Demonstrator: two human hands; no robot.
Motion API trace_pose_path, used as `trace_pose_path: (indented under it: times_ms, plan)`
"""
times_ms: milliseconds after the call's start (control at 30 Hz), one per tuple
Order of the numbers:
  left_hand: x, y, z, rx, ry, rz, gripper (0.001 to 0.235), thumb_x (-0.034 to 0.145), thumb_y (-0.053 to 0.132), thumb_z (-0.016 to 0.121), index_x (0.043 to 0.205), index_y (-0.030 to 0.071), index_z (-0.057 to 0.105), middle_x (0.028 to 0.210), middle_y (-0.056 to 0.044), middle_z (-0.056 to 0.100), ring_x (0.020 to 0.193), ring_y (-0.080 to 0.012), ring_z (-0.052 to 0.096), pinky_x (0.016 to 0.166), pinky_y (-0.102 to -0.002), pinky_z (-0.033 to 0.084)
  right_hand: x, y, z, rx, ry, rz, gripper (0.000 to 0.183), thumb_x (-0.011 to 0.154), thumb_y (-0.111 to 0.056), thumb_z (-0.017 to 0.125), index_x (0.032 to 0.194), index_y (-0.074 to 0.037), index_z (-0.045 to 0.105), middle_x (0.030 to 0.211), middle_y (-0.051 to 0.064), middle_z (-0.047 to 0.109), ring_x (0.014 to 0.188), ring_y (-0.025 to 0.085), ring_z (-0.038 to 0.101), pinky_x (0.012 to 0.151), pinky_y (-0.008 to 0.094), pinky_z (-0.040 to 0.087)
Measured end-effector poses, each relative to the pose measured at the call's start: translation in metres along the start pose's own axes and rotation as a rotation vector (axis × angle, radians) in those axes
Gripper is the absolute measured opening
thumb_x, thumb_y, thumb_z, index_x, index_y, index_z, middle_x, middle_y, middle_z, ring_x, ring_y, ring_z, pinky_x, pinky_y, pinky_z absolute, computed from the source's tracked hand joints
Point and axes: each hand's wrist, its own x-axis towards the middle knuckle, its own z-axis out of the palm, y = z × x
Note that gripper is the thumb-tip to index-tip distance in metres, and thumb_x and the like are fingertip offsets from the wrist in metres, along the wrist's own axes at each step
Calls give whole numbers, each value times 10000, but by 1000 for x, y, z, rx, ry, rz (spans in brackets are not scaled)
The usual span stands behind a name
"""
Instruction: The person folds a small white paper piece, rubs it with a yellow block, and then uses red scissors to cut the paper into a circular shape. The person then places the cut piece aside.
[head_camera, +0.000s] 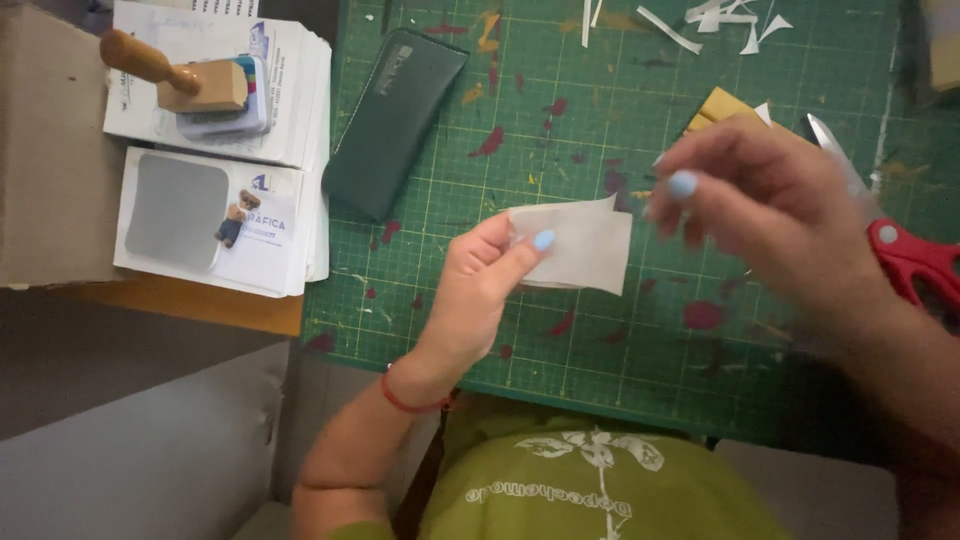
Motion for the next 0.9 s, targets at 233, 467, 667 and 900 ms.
trace_pose_path:
  times_ms: [233,467,667,900]
  plan:
    - [5,7,1,-85,-19,-86,337,1046,167,686,1343,10,719,1199,-110,802,1055,-232,785,858,-389,715,14,3,11,61,-276,298,566,909,-347,618,1446,-174,651,1235,6,769,1037,153,765,839,289,663]
    - [6,0,0,-32,-3,-5,344,1066,194,678,1359,16,703,1197,-81,787,1059,-182,751,914,-362,689,13,37,18,232,-213,128,243,959,-113,762,1181,-36,700,1048,78,819,874,155,793,738,256,662]
    - [8,6,-1,37,-11,19,376,1057,204,686,1376,6,698,1196,-93,791,1078,-193,751,916,-320,667,11,43,15,110,-126,69,85,1007,-84,753,1060,-60,692,914,59,775,739,123,733,632,204,613]
    - [9,9,1,102,-10,62,385,1075,219,665,1403,19,695,1247,-75,776,1127,-181,731,965,-316,652,16,46,10,205,-248,140,84,1019,-126,707,1059,-52,701,928,85,808,755,153,780,668,220,656]
